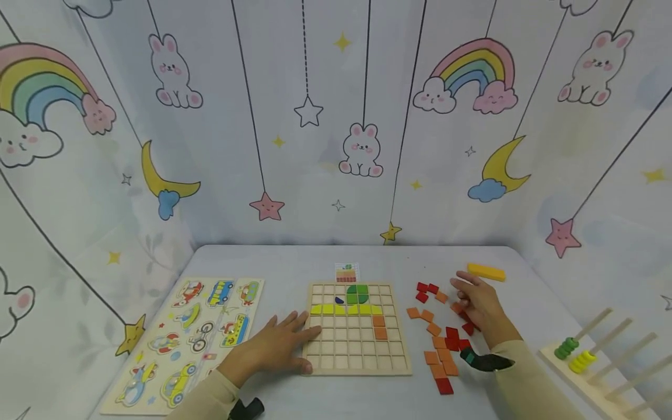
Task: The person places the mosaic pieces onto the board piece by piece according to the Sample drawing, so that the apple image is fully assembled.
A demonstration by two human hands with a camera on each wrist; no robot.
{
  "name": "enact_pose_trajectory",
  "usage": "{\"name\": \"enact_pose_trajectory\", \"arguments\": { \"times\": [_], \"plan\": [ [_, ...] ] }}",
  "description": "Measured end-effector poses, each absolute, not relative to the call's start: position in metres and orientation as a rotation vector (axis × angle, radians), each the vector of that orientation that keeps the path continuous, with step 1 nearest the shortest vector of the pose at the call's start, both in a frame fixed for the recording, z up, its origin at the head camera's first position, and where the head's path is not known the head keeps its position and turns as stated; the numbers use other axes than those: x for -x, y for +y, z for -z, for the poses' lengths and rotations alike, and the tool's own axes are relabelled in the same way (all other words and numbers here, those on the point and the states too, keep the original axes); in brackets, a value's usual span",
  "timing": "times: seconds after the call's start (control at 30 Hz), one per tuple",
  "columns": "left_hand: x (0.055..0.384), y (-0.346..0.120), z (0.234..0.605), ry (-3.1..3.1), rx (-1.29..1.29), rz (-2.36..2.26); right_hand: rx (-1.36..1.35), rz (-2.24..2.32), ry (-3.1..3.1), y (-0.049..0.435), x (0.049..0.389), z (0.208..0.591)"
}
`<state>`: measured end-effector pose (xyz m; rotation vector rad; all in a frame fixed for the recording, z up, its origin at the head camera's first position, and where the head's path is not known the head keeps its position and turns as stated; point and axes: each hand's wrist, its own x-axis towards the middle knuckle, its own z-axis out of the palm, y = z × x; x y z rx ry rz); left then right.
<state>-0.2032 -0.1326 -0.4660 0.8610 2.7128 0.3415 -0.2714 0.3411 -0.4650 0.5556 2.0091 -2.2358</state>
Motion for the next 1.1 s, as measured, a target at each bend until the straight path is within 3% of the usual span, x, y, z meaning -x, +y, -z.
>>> {"name": "enact_pose_trajectory", "arguments": {
  "times": [0.1, 0.4, 0.57, 0.83, 1.1],
  "plan": [
    [0.203, -0.133, 0.467, 2.702, -0.848, -0.347, -0.617, 2.112, 2.082, 0.350, 0.274, 0.471],
    [0.202, -0.132, 0.468, 2.709, -0.869, -0.337, -0.411, 1.323, 2.712, 0.342, 0.277, 0.490],
    [0.202, -0.131, 0.468, 2.709, -0.868, -0.340, -0.324, 1.136, 2.829, 0.336, 0.273, 0.488],
    [0.202, -0.131, 0.469, 2.713, -0.870, -0.331, -0.353, 1.219, 2.823, 0.330, 0.274, 0.481],
    [0.202, -0.131, 0.463, 2.715, -0.851, -0.333, -0.358, 1.856, 2.419, 0.328, 0.279, 0.469]
  ]
}}
